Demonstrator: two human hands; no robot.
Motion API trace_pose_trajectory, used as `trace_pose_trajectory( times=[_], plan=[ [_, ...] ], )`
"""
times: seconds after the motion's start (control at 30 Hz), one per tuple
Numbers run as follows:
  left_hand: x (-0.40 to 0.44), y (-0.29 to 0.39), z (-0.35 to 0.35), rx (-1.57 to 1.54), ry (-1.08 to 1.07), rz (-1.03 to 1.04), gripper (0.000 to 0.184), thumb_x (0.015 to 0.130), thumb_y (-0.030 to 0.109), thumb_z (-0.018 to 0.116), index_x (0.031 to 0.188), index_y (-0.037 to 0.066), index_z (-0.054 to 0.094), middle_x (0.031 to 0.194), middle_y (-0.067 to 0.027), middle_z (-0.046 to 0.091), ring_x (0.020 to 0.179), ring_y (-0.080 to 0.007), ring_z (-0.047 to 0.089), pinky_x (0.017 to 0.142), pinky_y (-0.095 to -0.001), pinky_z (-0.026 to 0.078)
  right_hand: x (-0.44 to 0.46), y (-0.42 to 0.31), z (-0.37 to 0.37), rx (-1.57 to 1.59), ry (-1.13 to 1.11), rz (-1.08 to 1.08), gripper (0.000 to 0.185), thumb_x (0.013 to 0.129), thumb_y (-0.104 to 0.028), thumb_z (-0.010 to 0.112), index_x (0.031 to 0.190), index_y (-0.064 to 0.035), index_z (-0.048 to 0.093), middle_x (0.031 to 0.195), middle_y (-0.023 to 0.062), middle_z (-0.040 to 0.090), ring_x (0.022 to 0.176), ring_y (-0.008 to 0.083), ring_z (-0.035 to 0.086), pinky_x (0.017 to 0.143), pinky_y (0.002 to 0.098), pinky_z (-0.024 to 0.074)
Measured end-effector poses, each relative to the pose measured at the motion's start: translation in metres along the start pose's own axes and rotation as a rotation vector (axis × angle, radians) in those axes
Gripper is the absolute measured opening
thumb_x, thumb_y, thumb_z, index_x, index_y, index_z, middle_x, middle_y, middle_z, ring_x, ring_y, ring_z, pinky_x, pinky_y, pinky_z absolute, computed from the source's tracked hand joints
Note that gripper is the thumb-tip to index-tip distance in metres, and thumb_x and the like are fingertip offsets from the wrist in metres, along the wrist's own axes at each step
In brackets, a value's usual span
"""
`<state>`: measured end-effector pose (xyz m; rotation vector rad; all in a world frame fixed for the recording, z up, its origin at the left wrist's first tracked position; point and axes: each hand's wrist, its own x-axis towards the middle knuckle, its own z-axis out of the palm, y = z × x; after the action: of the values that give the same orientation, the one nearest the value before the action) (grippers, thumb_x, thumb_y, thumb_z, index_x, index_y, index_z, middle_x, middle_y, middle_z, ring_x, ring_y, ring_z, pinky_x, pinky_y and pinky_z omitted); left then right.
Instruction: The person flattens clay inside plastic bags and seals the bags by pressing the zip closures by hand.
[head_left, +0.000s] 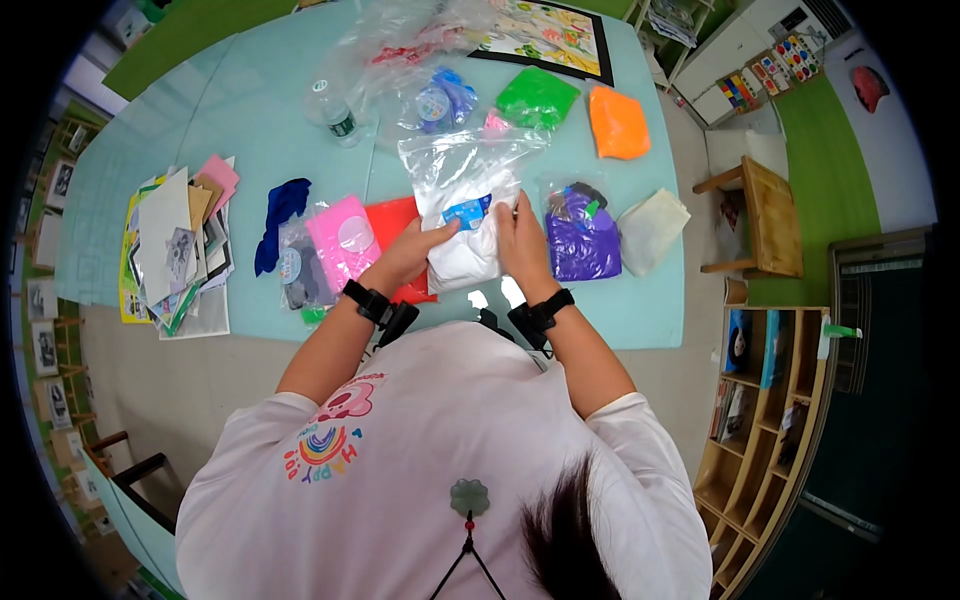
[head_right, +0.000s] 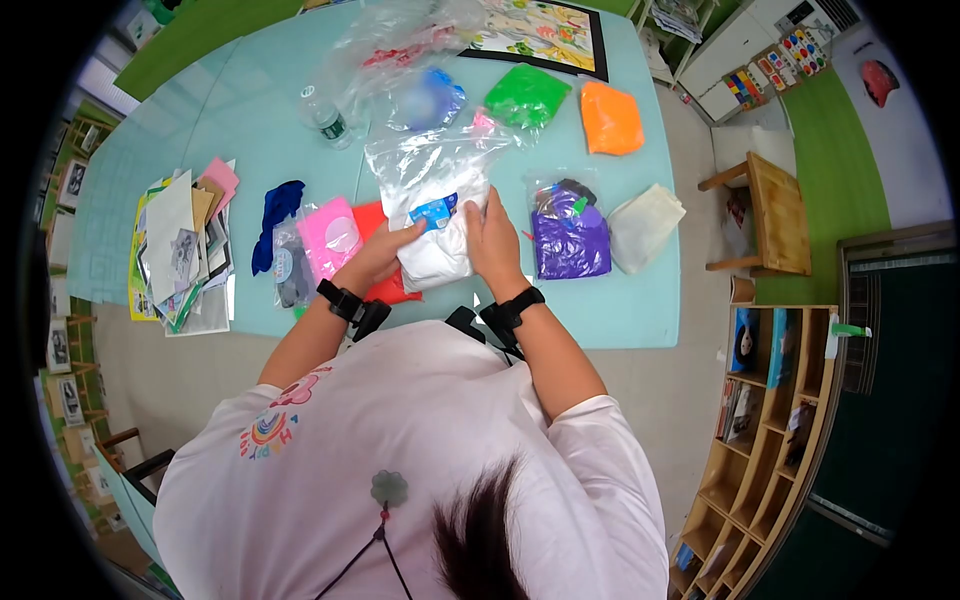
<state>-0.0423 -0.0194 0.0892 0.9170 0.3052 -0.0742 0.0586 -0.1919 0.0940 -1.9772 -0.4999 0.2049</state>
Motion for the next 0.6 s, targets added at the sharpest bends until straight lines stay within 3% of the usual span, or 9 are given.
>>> trace_pose_trajectory(
  times=[0.13,0.23,0.33,0.43,0.6],
  plan=[
    [-0.006,0.004,0.003,-0.014,0.037,0.025,0.057,0.095,0.020,0.067,0.144,0.002,0.042,0.135,-0.0092,0.057,0.123,-0.0220,0.057,0.105,-0.0379,0.046,0.003,0.009,-0.009,0.039,0.114,-0.101,0.027,0.102,-0.023,0.049,0.112,0.0014,0.057,0.100,0.0199,0.061,0.086,0.0325,0.062,0.077,0.0401,0.0504],
    [-0.006,0.004,0.003,-0.029,0.046,0.017,0.061,0.095,0.019,0.067,0.146,0.003,0.038,0.138,-0.0099,0.055,0.124,-0.0225,0.056,0.105,-0.0383,0.045,0.006,0.006,-0.015,-0.024,0.062,-0.209,0.021,0.102,-0.018,0.051,0.103,0.0018,0.058,0.093,0.0170,0.058,0.082,0.0322,0.059,0.075,0.0394,0.0492],
    [-0.005,0.004,0.001,-0.040,0.050,0.009,0.063,0.095,0.020,0.067,0.147,0.003,0.036,0.139,-0.0103,0.054,0.125,-0.0230,0.056,0.106,-0.0388,0.045,0.013,0.013,-0.013,-0.225,0.161,-0.403,0.019,0.101,-0.017,0.051,0.100,0.0013,0.056,0.093,0.0170,0.057,0.083,0.0325,0.058,0.075,0.0403,0.0476],
    [-0.008,0.004,-0.001,-0.069,0.053,-0.023,0.063,0.095,0.020,0.067,0.147,0.003,0.036,0.139,-0.0104,0.054,0.125,-0.0233,0.056,0.106,-0.0390,0.045,0.012,0.004,-0.017,0.008,0.110,-0.224,0.018,0.100,-0.016,0.052,0.099,0.0014,0.055,0.094,0.0180,0.056,0.086,0.0337,0.057,0.077,0.0410,0.0467],
    [-0.014,0.009,0.006,0.012,0.007,-0.040,0.062,0.095,0.019,0.067,0.147,0.002,0.038,0.138,-0.0104,0.055,0.125,-0.0236,0.056,0.106,-0.0386,0.045,0.016,-0.006,-0.024,-0.144,0.065,-0.366,0.018,0.100,-0.018,0.054,0.098,0.0006,0.053,0.090,0.0169,0.055,0.082,0.0324,0.056,0.074,0.0407,0.0456]
  ],
)
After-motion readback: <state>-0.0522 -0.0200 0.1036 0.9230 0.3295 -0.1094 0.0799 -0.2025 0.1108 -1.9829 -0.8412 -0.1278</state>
